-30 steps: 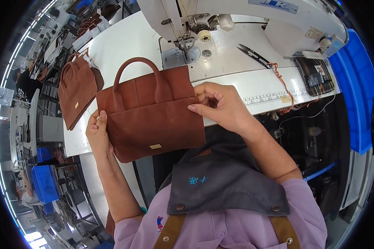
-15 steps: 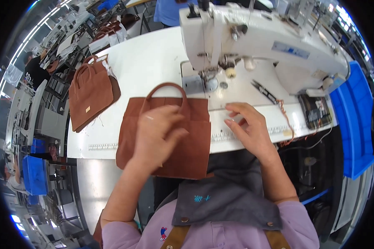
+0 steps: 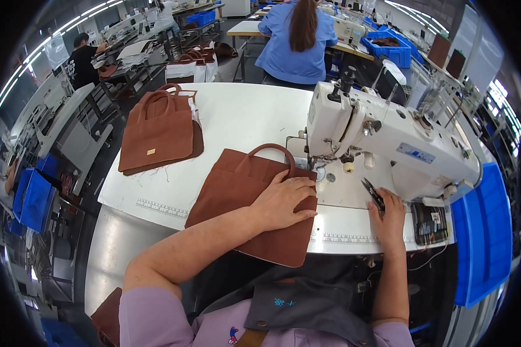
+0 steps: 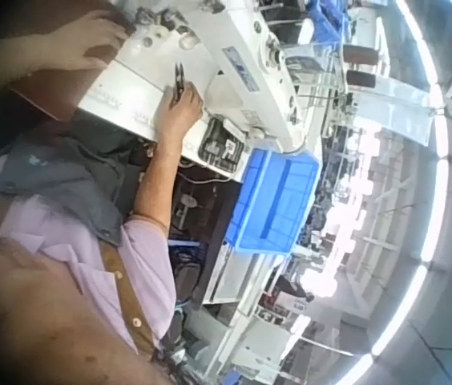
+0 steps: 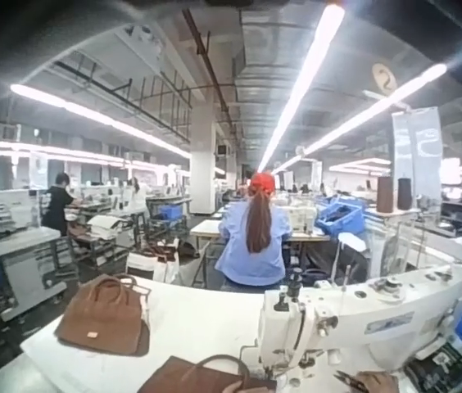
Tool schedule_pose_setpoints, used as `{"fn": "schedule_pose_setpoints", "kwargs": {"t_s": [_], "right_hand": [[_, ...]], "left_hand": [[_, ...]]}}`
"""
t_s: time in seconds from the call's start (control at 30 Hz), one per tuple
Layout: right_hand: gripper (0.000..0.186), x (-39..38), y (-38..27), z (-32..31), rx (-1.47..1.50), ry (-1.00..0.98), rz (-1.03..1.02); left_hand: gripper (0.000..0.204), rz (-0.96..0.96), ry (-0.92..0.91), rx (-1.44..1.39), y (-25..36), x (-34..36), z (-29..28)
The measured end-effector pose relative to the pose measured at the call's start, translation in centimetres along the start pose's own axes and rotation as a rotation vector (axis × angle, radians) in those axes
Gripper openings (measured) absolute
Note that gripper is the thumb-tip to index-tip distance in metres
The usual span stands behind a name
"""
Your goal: The recorder is using an industrial sewing machine to stitch components of a brown leather bag, and using thread snips to trim excess thread.
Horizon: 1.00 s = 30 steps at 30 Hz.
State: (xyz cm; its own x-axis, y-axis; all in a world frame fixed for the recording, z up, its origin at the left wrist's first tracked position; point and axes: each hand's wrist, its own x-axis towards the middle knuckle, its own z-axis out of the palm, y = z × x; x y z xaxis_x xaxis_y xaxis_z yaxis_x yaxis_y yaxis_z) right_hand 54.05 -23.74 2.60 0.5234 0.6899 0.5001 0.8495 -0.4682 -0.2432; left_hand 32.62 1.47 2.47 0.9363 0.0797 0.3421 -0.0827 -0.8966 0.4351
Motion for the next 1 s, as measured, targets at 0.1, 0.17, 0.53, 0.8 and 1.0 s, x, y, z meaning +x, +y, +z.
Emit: {"fn": "schedule_pose_setpoints", "kwargs": {"t_s": [0.1,0.17,0.53,0.8,1.0], "right_hand": [[0.037,0.3,0.3,0.4,0.004,-0.001,-0.011],[0.032,0.7,-0.1,0.5,0.009,0.010,-0.012],[0.013,5.3,-0.4,2.0,-0.277,-0.117,-0.248],[0.012,8.9,-3.1,2.5,-0.071,-0.272,-0.275],[0.021,9.2,-6.9,2.1,0.082,-0.444,-0.410]], "left_hand": [[0.041,-0.044,0.000,-0.001,-0.7,0.7,0.0],[0.040,-0.070,-0.027,-0.028,-1.0,0.9,-0.3],[0.029,-0.264,0.095,-0.021,-1.7,-0.9,-1.4],[0.022,-0.220,0.167,-0.064,-2.8,1.0,-0.8],[0.018,-0.220,0.122,-0.078,-0.7,1.3,-0.9]]}}
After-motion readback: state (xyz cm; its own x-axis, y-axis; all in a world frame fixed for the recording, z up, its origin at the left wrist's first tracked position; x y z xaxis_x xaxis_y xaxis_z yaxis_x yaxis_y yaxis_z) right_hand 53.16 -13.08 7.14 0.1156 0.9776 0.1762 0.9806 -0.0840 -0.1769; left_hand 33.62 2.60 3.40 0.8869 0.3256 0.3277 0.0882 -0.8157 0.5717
